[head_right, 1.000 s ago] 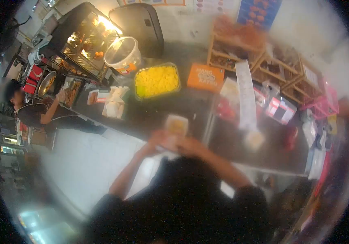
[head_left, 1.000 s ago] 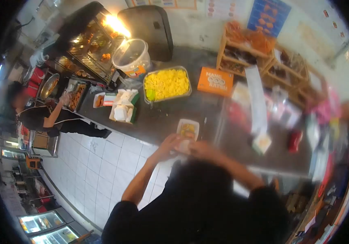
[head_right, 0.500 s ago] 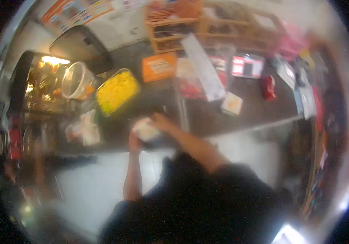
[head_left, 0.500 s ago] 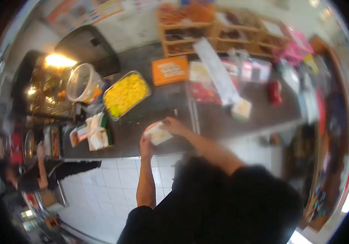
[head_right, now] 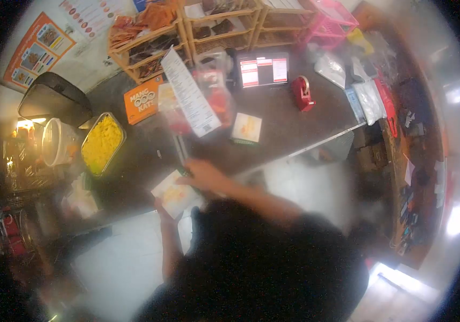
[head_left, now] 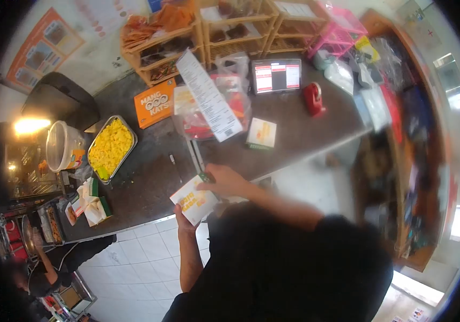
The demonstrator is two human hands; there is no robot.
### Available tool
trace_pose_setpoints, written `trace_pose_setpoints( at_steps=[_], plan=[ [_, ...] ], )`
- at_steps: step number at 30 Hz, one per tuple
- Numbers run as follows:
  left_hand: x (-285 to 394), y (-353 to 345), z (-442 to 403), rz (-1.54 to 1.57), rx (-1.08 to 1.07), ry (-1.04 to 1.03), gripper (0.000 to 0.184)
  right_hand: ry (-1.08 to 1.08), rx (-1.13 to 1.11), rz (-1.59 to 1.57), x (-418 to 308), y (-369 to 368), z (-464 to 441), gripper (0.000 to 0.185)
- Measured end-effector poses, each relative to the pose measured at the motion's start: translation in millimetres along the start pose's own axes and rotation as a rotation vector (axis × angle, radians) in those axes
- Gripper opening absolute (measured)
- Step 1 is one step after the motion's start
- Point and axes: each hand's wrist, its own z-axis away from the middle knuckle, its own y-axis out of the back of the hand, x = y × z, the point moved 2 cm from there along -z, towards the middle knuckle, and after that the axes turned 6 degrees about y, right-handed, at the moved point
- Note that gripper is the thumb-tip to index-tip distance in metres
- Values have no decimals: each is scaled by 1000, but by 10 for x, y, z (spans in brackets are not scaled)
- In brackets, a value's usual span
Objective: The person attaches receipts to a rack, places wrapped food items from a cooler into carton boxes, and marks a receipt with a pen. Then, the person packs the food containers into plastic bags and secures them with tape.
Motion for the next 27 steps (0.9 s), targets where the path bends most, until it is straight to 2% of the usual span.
trace_pose_setpoints(
  at_steps=[1, 3, 5, 6, 7, 8, 9, 10, 11, 12, 14, 16, 17, 18, 19, 20, 22, 23, 25, 26, 27],
  plan=[
    [-150, 55, -99, 7, -52, 53, 93, -38, -33, 58, 73, 163, 91, 51],
    [-370, -347, -266, 16, -105, 89, 96, -62, -71, 124, 294, 497, 304, 53],
    [-604, -893, -428, -94, -28, 103, 88, 2, 38, -95, 584, 824, 514, 44],
    [-731, -1188, -511, -104, -22, 91, 88, 17, 35, -103, 743, 983, 578, 44],
    [-884, -1479, -601, -275, 6, 22, 87, 124, 92, -270, 904, 1137, 642, 38],
    [-1033, -1715, -736, -239, 7, 31, 87, 229, 148, -437, 1092, 1280, 705, 34],
    [-1183, -1950, -872, -202, 8, 39, 88, 151, 199, -399, 1378, 1375, 765, 32],
    [-1340, -2170, -1014, 46, -19, 121, 88, 157, 192, -407, 1497, 1516, 829, 32],
    [-1445, -2577, -962, 23, -30, 47, 90, 58, 280, -567, 1620, 1656, 893, 32],
    [-1561, -2863, -935, 250, -100, 83, 81, 13, 358, -622, 1693, 1745, 960, 31],
    [-1803, -2925, -1013, 173, -16, 78, 74, -28, 433, -686, 1769, 1861, 1069, 31],
    [-2052, -2895, -1079, 23, 128, 103, 61, 118, 629, -310, 1747, 1902, 1224, 32],
    [-2155, -2922, -1113, -49, 192, 118, 54, 111, 633, -310, 1834, 1862, 1246, 32],
    [-2191, -3025, -1129, -52, 189, 125, 54, 210, 658, -332, 1923, 1817, 1223, 34],
    [-2182, -3118, -1126, -6, 192, 91, 50, 311, 681, -354, 2032, 1804, 1222, 36],
    [-2158, -3174, -1114, 39, 201, 57, 47, 306, 686, -357, 2040, 1882, 1249, 36],
    [-2167, -3045, -1126, 34, 163, 36, 48, 342, 520, -154, 2059, 2061, 1200, 39],
    [-2104, -3052, -1090, -57, 184, 41, 49, 393, 590, -58, 2192, 2284, 1190, 41],
    [-1991, -2861, -1008, -93, 184, 75, 51, 128, 876, 118, 2523, 3011, 1145, 44],
    [-1936, -2764, -963, -111, 184, 92, 52, 31, 1077, 87, 2815, 3342, 1125, 42],
    [-1962, -2442, -940, -20, 193, 57, 51, -223, 1203, 291, 3448, 3482, 1018, 37]
  ],
)
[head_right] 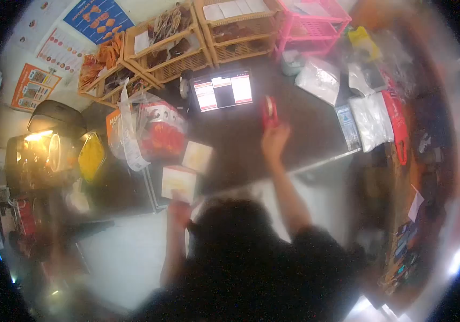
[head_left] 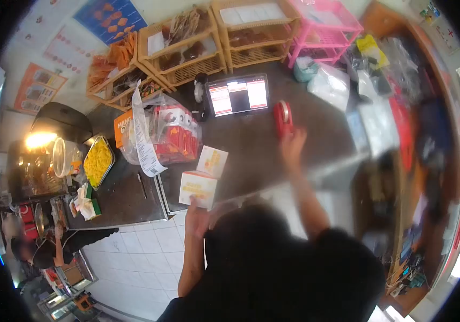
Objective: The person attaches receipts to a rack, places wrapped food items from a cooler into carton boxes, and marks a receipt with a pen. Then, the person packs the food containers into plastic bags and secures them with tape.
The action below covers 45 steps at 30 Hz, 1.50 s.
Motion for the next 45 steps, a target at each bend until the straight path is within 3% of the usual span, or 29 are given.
trace_pose_setpoints(
  at_steps=[2, 3, 5, 6, 7, 9, 10, 12, 13, 15, 16, 19, 21, 23, 24, 26, 29, 31, 33, 35, 36, 37, 38, 39, 40, 41, 42, 44, 45],
  plan=[
    [23, 89, 55, 52, 0, -38, 49, -245, -411, -156, 468, -97, -416, 34],
    [34, 61, 42, 53, 5, -45, 49, -242, -417, -161, 504, -123, -542, 34],
    [50, 74, 79, -45, 134, -63, 44, -598, -498, -403, 573, -181, -551, 35],
    [78, 34, 71, -39, 138, -70, 44, -643, -463, -674, 645, -217, -494, 35],
    [109, -13, 74, -35, 132, -65, 45, -641, -469, -673, 713, -244, -362, 35],
    [132, -104, 53, -20, 112, -53, 46, -328, -163, -1039, 576, -42, -109, 27],
    [153, -49, 14, -22, 98, 19, 50, -320, -168, -1031, 583, 3, 46, 27],
    [268, -362, 37, -52, 6, 66, 51, 33, 18, -587, 724, -11, 267, 32],
    [289, -467, 71, -89, -70, 111, 52, 39, 6, -583, 907, -89, 285, 32],
    [262, -321, 20, -199, -94, 70, 51, -361, -18, -443, 1202, -220, 338, 31],
    [288, -283, -108, -325, -143, 26, 51, -342, -80, -156, 1220, -176, 357, 30],
    [446, -490, -226, -227, -105, 114, 50, -405, -586, -509, -105, 405, 232, 27],
    [434, -294, -331, -509, -194, 72, 52, -302, -951, -799, -887, 559, 293, 24],
    [426, -330, -282, -528, -170, 102, 53, -106, -1386, -835, -1357, 545, 397, 28],
    [440, -366, -289, -545, -157, 113, 55, -103, -1386, -839, -1507, 485, 457, 28],
    [401, -354, -271, -508, -197, 115, 56, 270, -1454, -699, -1775, 413, 569, 31],
    [292, -188, -305, -428, -276, 115, 58, 290, -1508, -499, -1969, 529, 497, 28],
    [162, -125, -281, -373, -338, 152, 60, 339, -1580, -545, -1821, 430, 645, 31],
    [152, -219, -383, -325, -342, 99, 56, -355, -1641, -1109, -1300, -30, 977, 40],
    [148, -192, -623, 1, -239, 78, 51, -404, -1655, -1006, -1241, -173, 996, 45],
    [434, -723, -373, -305, 61, 30, 45, -609, -1403, -1114, -1546, -17, 847, 42],
    [387, -570, -607, -293, 69, -6, 45, -802, -1137, -1205, -1735, 27, 729, 40],
    [260, -234, -971, -338, -34, -111, 46, -215, -1339, -950, -1786, -120, 676, 40],
    [157, 3, -1195, -385, -132, -211, 46, 359, -1318, -691, -1837, -253, 623, 40],
    [131, 100, -1258, -628, 81, -173, 53, 190, -1242, -711, -1866, -283, 675, 43],
    [-1, 362, -1473, -627, 89, -197, 53, 26, -1154, -726, -1894, -336, 679, 46],
    [-178, 778, -1756, -1005, 370, -357, 57, 106, -1129, -608, -1842, -515, 677, 47],
    [-224, 889, -1885, -1371, 683, -514, 61, 253, -1177, -464, -1494, -1140, 749, 46],
    [-193, 734, -1839, -1088, 593, -495, 61, 382, -1205, -307, -1416, -1323, 751, 45]
  ],
)
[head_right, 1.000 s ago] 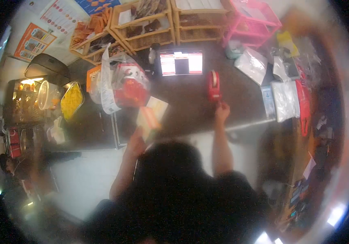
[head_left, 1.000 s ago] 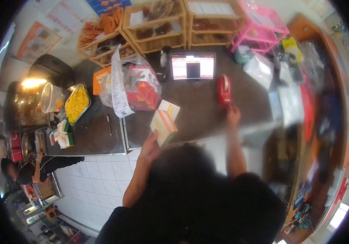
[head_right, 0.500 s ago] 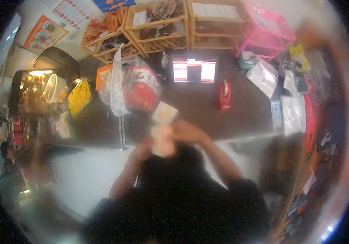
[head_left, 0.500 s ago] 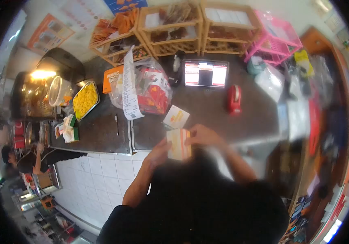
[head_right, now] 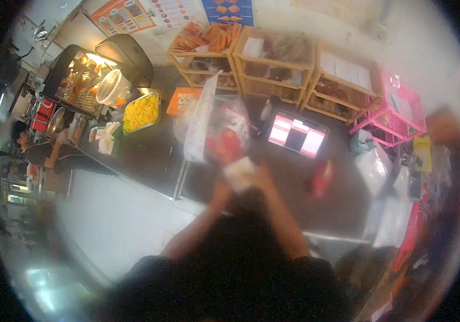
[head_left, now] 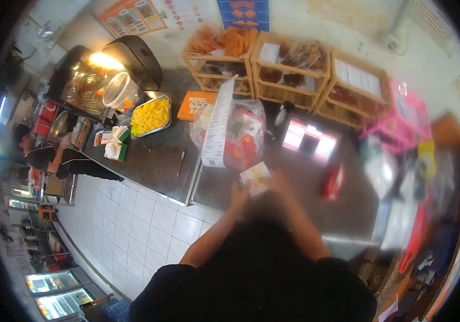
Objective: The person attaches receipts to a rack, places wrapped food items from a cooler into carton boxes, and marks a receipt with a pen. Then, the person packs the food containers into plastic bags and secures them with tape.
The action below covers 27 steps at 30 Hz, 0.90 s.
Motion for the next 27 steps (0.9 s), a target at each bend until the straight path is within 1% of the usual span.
trace_pose_setpoints(
  at_steps=[1, 2, 3, 4, 6, 8, 10, 11, 12, 13, 14, 15, 16, 17, 18, 19, 20, 21, 22, 23, 24, 25, 26, 27],
  plan=[
    [176, 1, 55, 282, -54, 69, 60, 10, 0, -1, -42, 48, -46, 45],
    [307, 15, 87, 564, -111, 135, 59, -126, -140, -214, -116, 92, -68, 44],
    [379, 35, 69, 641, -185, 97, 55, -263, -278, -425, -130, 108, -89, 43],
    [410, 120, 81, 641, -187, 89, 55, -258, -272, -423, -136, 171, -74, 43],
    [500, 282, 174, 560, -473, 138, 51, -98, -406, 113, -107, 237, 59, 45],
    [727, 464, 358, 498, -523, 119, 47, -211, -279, -1139, -215, 130, 410, 39],
    [932, 577, 529, 514, -676, 36, 44, -384, -61, -1002, -427, 215, 826, 56],
    [1111, 685, 627, 439, -661, -61, 38, -408, -58, -1076, -343, 171, 1003, 53],
    [1358, 899, 704, 446, -670, -71, 38, -430, -55, -1147, -244, 120, 1188, 50],
    [1673, 1234, 719, 126, -565, -219, 31, -301, 79, -1223, -228, 78, 1338, 49],
    [1986, 1537, 716, -190, -449, -359, 26, -87, 120, -855, 109, -55, 1511, 48],
    [2375, 1809, 692, -93, -163, -488, 23, 67, 219, -325, 459, -192, 1697, 47],
    [2673, 2071, 559, 7, 128, -597, 24, 141, 378, 101, 804, -331, 1892, 47],
    [2650, 2284, 149, -228, 300, -628, 31, -40, 532, -516, 853, -372, 1912, 49],
    [2640, 2361, -271, -465, 669, -620, 44, -143, 576, -823, 757, -439, 1929, 51],
    [2670, 2472, -665, -444, 570, -547, 63, -246, 662, -1129, 658, -508, 1951, 52],
    [2390, 2287, -1377, -285, 385, -324, 68, -47, 689, -407, 254, -373, 1987, 57],
    [2254, 2192, -1652, -182, 242, -238, 70, 63, 640, -42, 67, -361, 1953, 60],
    [2124, 2100, -1914, -86, 114, -137, 72, 170, 643, 327, -117, -355, 1929, 62],
    [2153, 2093, -1947, -67, 73, -155, 72, 93, 663, 132, -123, -389, 1857, 65],
    [2176, 2081, -1989, -46, 31, -172, 72, 54, 667, 35, -124, -427, 1782, 66],
    [2176, 2080, -2035, 88, -134, -207, 66, 16, 674, -62, -119, -466, 1710, 67],
    [2168, 2077, -2085, 218, -301, -239, 59, 41, 675, -242, 11, -502, 1653, 65],
    [2225, 2180, -1992, 220, -136, -321, 44, 53, 670, -423, -111, -555, 1627, 63]
  ],
)
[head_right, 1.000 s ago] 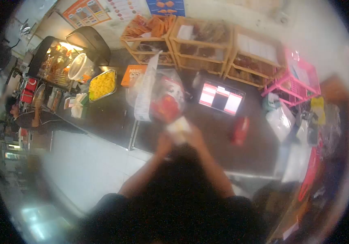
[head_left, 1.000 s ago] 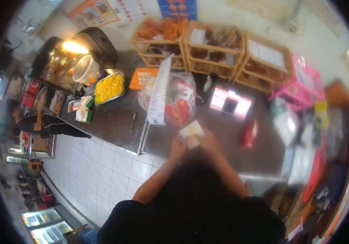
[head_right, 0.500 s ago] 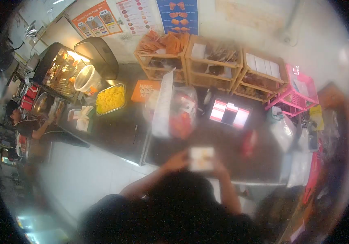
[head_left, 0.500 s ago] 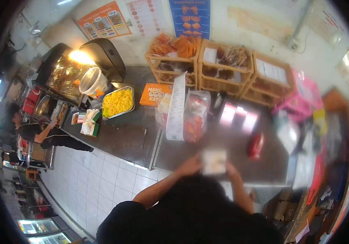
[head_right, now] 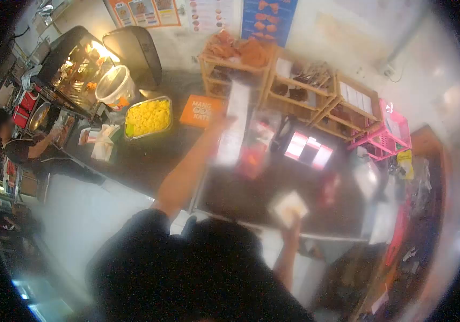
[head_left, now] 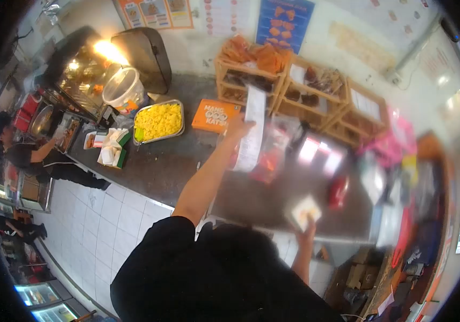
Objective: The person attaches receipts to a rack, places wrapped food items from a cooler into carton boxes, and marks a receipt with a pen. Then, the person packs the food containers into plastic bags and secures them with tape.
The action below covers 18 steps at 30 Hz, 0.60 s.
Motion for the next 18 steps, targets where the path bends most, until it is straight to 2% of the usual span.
trace_pose_setpoints(
  at_steps=[1, 2, 4, 5, 6, 7, 8, 9, 10, 11, 12, 13, 15, 16, 17, 18],
  plan=[
    [1, 174, 164, 79, 82, -42, 39, -536, 224, -804, 19, -43, -60, 52],
    [272, 456, 499, 158, 167, -82, 34, -384, 118, -536, 127, -71, -103, 48],
    [576, 1026, 1172, -38, 333, -102, 26, -300, -34, -214, 534, -7, -244, 44],
    [426, 1258, 1376, 16, 350, 66, 23, -367, -77, -159, 655, 1, -320, 44],
    [166, 1440, 1557, 33, 410, 110, 22, 198, -186, 628, 348, -96, -343, 39],
    [-323, 1640, 1658, -114, 538, 79, 23, 190, -202, 633, 173, -137, -385, 39],
    [-858, 1735, 1692, -260, 669, 48, 25, -87, -234, 691, 52, -151, -474, 42],
    [-1233, 1727, 1695, -251, 684, 71, 25, -227, -262, 728, -106, -181, -598, 43],
    [-1608, 1734, 1768, -240, 744, 236, 26, -366, -297, 770, -259, -205, -716, 44],
    [-1950, 1751, 1884, -229, 804, 405, 28, -511, -283, 962, -422, -230, -848, 44],
    [-2059, 1728, 1956, -261, 853, 359, 33, -646, -262, 1154, -472, -297, -937, 44],
    [-2180, 1752, 1984, -253, 873, 389, 33, -636, -293, 1175, -336, -438, -958, 44],
    [-2172, 1832, 2028, -163, 858, 368, 38, 274, 24, 1265, -71, -659, -923, 44],
    [-2320, 1830, 2022, -201, 881, 288, 42, -239, -334, 1301, -885, -1568, -1032, 43],
    [-2455, 1840, 2034, -244, 898, 201, 46, 29, -316, 877, -740, -2015, -921, 27],
    [-2237, 1923, 2112, -252, 775, 273, 50, 142, -437, 857, -753, -2499, -908, 27]
  ],
)
